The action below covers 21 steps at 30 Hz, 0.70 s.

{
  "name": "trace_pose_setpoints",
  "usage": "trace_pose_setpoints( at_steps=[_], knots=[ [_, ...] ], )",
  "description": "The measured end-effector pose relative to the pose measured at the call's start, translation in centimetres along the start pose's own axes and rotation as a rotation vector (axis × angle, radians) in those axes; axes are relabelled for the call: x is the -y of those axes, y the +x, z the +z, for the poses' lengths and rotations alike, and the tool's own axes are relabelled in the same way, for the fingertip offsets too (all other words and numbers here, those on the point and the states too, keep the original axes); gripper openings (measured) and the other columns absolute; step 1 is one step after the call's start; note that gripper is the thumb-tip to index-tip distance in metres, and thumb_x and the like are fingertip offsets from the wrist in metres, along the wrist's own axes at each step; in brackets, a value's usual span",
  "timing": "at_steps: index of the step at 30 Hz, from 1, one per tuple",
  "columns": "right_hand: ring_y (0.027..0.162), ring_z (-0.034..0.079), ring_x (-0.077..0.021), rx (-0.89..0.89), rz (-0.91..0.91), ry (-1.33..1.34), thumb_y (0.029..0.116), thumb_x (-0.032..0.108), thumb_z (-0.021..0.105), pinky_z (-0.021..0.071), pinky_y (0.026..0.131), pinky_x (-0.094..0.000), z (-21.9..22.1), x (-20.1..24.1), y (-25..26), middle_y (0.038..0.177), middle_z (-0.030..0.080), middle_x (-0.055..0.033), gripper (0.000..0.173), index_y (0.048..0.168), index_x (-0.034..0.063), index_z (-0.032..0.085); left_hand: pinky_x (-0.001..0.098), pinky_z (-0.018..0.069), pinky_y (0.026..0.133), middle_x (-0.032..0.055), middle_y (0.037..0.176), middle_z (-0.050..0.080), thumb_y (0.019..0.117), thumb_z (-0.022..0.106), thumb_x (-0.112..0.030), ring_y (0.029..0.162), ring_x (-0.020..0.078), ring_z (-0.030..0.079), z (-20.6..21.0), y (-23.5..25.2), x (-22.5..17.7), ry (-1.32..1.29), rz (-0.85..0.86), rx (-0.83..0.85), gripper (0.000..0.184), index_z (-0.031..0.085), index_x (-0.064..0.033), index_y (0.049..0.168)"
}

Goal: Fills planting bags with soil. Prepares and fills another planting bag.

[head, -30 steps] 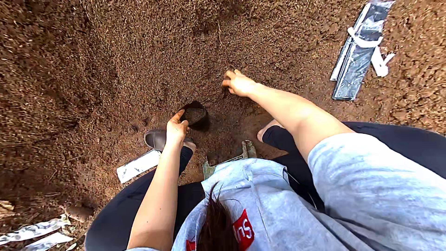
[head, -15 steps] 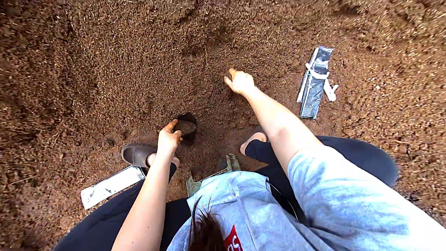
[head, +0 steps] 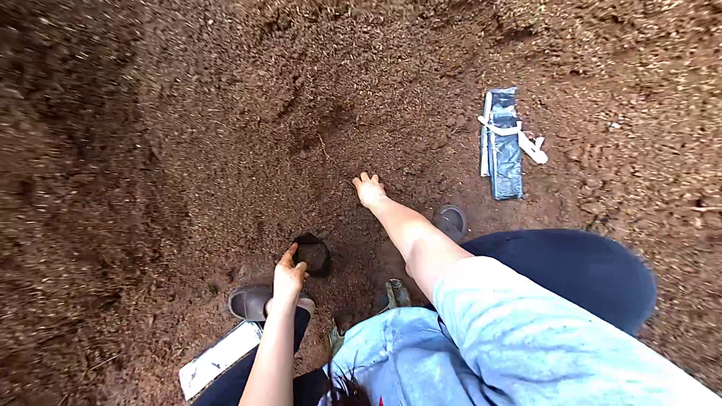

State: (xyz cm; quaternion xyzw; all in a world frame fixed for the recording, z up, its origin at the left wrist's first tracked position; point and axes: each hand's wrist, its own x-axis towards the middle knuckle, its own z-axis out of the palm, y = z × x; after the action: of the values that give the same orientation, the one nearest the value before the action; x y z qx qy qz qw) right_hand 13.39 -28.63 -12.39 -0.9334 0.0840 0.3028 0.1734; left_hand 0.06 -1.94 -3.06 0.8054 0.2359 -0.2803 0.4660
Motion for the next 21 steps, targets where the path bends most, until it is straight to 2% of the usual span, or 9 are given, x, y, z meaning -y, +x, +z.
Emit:
trace_pose_setpoints(
  at_steps=[3, 5, 8, 10, 11, 13, 15, 18, 21],
  knots=[
    [0.145, 0.027, -0.058, 0.013, 0.037, -0.035, 0.0749, 0.003, 0.084, 0.0443, 0.098, -0.0752, -0.3, 0.3, 1.4, 0.164, 0.03, -0.0231, 0.085, 0.151, 0.0175, 0.051, 0.0387, 0.0576, 0.077, 0.018, 0.148, 0.055, 0.0978, 0.054, 0.002, 0.091, 0.0224, 0.069, -0.8, -0.4, 0.0, 0.121, -0.005, 0.032, 0.059, 0.045, -0.0104, 0.155],
    [0.143, 0.031, -0.0569, -0.03, 0.059, 0.127, 0.0775, 0.012, 0.086, 0.042, 0.102, -0.074, -0.5, -0.3, 1.7, 0.161, 0.032, -0.0273, 0.081, 0.15, 0.017, 0.051, 0.0409, 0.0582, 0.083, 0.0162, 0.15, 0.054, 0.0988, 0.054, 0.0, 0.099, 0.0243, 0.07, -1.3, -0.5, 0.1, 0.185, -0.025, 0.062, 0.056, 0.049, -0.0117, 0.153],
    [0.134, 0.048, -0.0428, -0.132, 0.144, 0.862, 0.0848, 0.011, 0.08, 0.048, 0.103, -0.0587, -1.7, -1.3, 0.7, 0.151, 0.042, -0.0274, 0.072, 0.148, 0.0079, 0.046, 0.0377, 0.0563, 0.078, 0.0157, 0.146, 0.056, 0.0996, 0.053, -0.001, 0.092, 0.021, 0.068, -1.2, -0.5, 0.5, 0.201, -0.032, 0.092, 0.052, 0.051, -0.0115, 0.151],
    [0.117, 0.059, -0.0312, -0.087, 0.14, 1.549, 0.0967, 0.007, 0.059, 0.0546, 0.091, -0.0484, -2.6, -1.9, -0.1, 0.14, 0.052, -0.0186, 0.06, 0.152, 0.0146, 0.037, 0.0382, 0.0567, 0.078, 0.0147, 0.148, 0.055, 0.0994, 0.053, -0.002, 0.092, 0.0208, 0.068, -1.0, -0.4, 0.5, 0.219, -0.022, 0.107, 0.052, 0.052, -0.0123, 0.15],
    [0.112, 0.061, -0.0297, -0.016, 0.106, 1.821, 0.1013, 0.016, 0.05, 0.0562, 0.088, -0.0465, -3.3, -2.2, -0.9, 0.134, 0.054, -0.016, 0.052, 0.151, 0.0183, 0.037, 0.0388, 0.0571, 0.079, 0.0147, 0.149, 0.055, 0.0992, 0.053, -0.002, 0.094, 0.0214, 0.069, -0.9, -0.3, 0.5, 0.226, -0.012, 0.11, 0.052, 0.052, -0.0122, 0.15],
    [0.102, 0.066, -0.029, 0.087, 0.045, 2.119, 0.1024, 0.036, 0.051, 0.0583, 0.084, -0.0438, -4.7, -2.4, -2.1, 0.123, 0.06, -0.0148, 0.044, 0.142, 0.0174, 0.043, 0.0384, 0.0568, 0.077, 0.0154, 0.149, 0.054, 0.0996, 0.052, -0.001, 0.092, 0.0211, 0.068, -1.0, -0.1, 0.2, 0.226, 0.006, 0.105, 0.052, 0.052, -0.0113, 0.15],
    [0.098, 0.067, -0.0269, 0.064, 0.011, 2.162, 0.1018, 0.024, 0.06, 0.06, 0.083, -0.0393, -5.4, -2.5, -2.0, 0.121, 0.06, -0.0153, 0.049, 0.146, 0.0136, 0.04, 0.0362, 0.0555, 0.073, 0.0158, 0.148, 0.055, 0.1, 0.052, 0.0, 0.085, 0.019, 0.067, -0.9, 0.0, -0.2, 0.234, 0.009, 0.094, 0.051, 0.052, -0.0112, 0.15],
    [0.088, 0.063, -0.0205, -0.038, 0.059, 2.017, 0.0965, 0.003, 0.059, 0.0576, 0.074, -0.0332, -5.8, -2.5, -1.4, 0.115, 0.058, -0.0118, 0.053, 0.146, 0.0136, 0.042, 0.0357, 0.055, 0.071, 0.0168, 0.145, 0.055, 0.101, 0.051, -0.001, 0.082, 0.0185, 0.066, -0.6, -0.3, -0.4, 0.256, -0.004, 0.095, 0.051, 0.051, -0.0112, 0.151],
    [0.073, 0.058, -0.0142, -0.103, 0.129, 1.909, 0.0974, 0.012, 0.063, 0.0498, 0.057, -0.0264, -6.1, -2.2, -1.1, 0.111, 0.06, -0.0091, 0.048, 0.143, 0.0147, 0.048, 0.0339, 0.0547, 0.069, 0.0158, 0.144, 0.056, 0.101, 0.051, -0.001, 0.079, 0.0163, 0.065, -0.5, -0.4, 0.0, 0.26, -0.003, 0.092, 0.05, 0.051, -0.0111, 0.15]
  ],
)
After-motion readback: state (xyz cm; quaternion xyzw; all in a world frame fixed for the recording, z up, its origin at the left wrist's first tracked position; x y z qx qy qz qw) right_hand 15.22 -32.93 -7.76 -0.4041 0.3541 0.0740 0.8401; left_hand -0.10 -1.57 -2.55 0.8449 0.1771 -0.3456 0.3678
